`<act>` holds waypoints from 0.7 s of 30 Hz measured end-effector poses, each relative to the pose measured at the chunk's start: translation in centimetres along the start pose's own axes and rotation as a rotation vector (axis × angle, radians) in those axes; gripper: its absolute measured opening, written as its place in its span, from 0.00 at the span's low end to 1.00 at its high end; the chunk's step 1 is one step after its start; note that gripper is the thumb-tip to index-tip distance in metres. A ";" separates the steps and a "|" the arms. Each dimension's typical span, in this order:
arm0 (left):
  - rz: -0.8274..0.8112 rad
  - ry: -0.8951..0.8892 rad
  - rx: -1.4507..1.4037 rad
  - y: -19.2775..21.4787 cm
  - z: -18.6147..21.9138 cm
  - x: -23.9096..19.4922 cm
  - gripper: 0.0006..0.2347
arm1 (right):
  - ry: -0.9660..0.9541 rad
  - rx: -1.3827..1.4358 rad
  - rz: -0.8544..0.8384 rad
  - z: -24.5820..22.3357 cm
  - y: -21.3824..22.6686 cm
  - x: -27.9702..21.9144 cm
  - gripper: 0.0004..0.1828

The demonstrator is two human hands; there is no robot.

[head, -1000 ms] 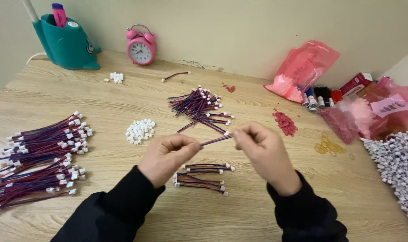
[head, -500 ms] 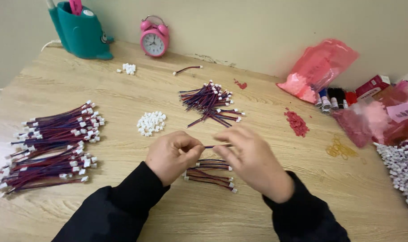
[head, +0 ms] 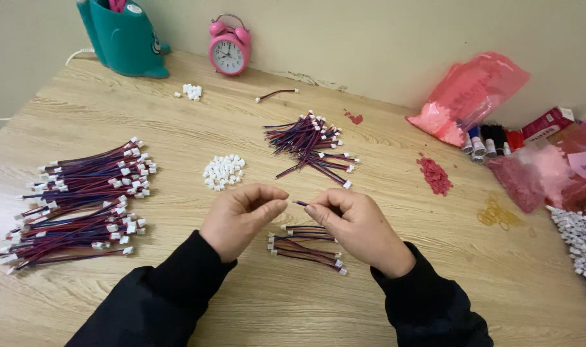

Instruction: Assembling electronic wire harnesses by attaching plastic connectors to wire ends

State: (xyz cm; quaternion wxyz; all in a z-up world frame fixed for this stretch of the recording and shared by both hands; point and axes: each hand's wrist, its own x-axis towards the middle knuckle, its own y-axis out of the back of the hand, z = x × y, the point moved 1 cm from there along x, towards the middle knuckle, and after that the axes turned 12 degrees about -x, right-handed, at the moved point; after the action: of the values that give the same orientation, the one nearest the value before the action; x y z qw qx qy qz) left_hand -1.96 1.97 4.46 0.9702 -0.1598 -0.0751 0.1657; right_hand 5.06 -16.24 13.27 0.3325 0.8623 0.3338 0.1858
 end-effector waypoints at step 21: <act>0.080 -0.221 0.281 -2.5 1.0 -1.9 0.03 | -0.047 0.153 0.145 3.0 -2.1 0.4 0.15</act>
State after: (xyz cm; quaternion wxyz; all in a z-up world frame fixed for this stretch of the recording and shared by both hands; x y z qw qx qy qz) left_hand -3.15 -0.65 6.03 0.9615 -0.0066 -0.1509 0.2296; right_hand 5.98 -16.16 9.75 0.2591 0.9112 0.2757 0.1629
